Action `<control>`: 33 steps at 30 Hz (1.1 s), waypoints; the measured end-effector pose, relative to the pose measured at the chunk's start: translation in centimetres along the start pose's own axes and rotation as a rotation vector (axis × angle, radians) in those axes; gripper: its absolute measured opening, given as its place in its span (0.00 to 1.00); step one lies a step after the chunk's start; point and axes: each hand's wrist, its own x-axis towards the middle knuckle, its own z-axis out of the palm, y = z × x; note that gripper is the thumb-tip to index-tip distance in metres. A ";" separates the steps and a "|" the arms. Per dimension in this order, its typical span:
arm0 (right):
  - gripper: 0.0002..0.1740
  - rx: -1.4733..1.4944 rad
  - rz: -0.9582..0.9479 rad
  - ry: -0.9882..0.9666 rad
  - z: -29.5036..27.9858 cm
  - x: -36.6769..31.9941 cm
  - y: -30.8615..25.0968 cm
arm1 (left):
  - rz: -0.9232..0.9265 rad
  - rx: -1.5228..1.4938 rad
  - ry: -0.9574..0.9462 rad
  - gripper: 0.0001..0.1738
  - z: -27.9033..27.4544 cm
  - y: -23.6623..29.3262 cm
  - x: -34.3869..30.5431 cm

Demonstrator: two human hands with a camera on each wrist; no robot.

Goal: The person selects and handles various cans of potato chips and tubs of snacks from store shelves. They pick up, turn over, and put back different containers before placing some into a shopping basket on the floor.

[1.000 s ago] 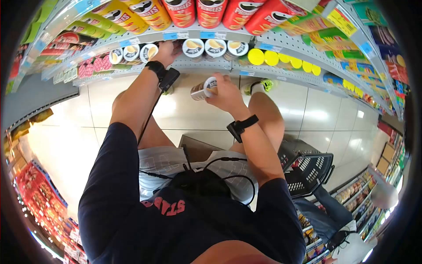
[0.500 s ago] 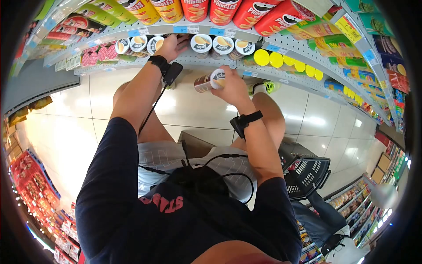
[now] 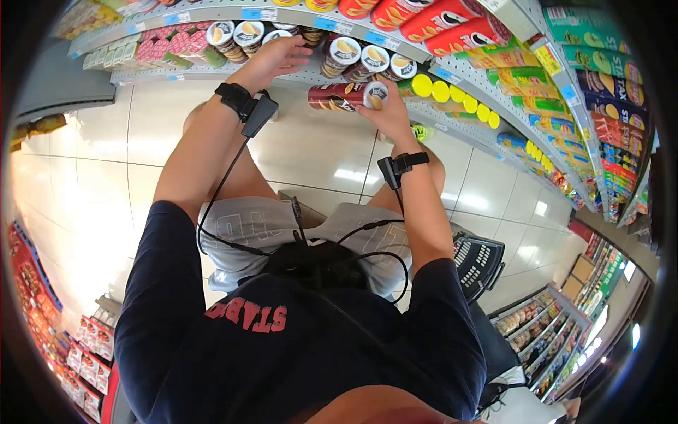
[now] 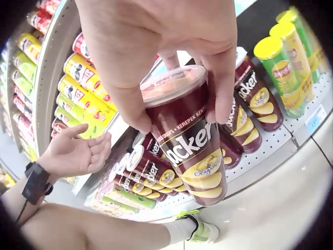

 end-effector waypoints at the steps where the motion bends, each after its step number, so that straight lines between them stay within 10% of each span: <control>1: 0.47 -0.010 -0.023 0.004 0.3 0.1 -0.6 | 0.008 -0.012 0.006 0.27 -1.1 -1.0 -0.1; 7: 0.46 -0.303 -0.195 -0.032 3.3 2.9 -7.1 | -0.060 -0.141 0.333 0.25 -6.1 -2.9 0.6; 13: 0.42 -0.574 -0.013 -0.150 8.8 6.2 -12.1 | -0.173 -0.037 0.270 0.36 -6.3 -2.9 1.1; 33: 0.14 -0.569 -0.110 0.094 15.5 15.1 -7.2 | -0.242 -0.063 0.224 0.38 -6.5 -6.1 5.3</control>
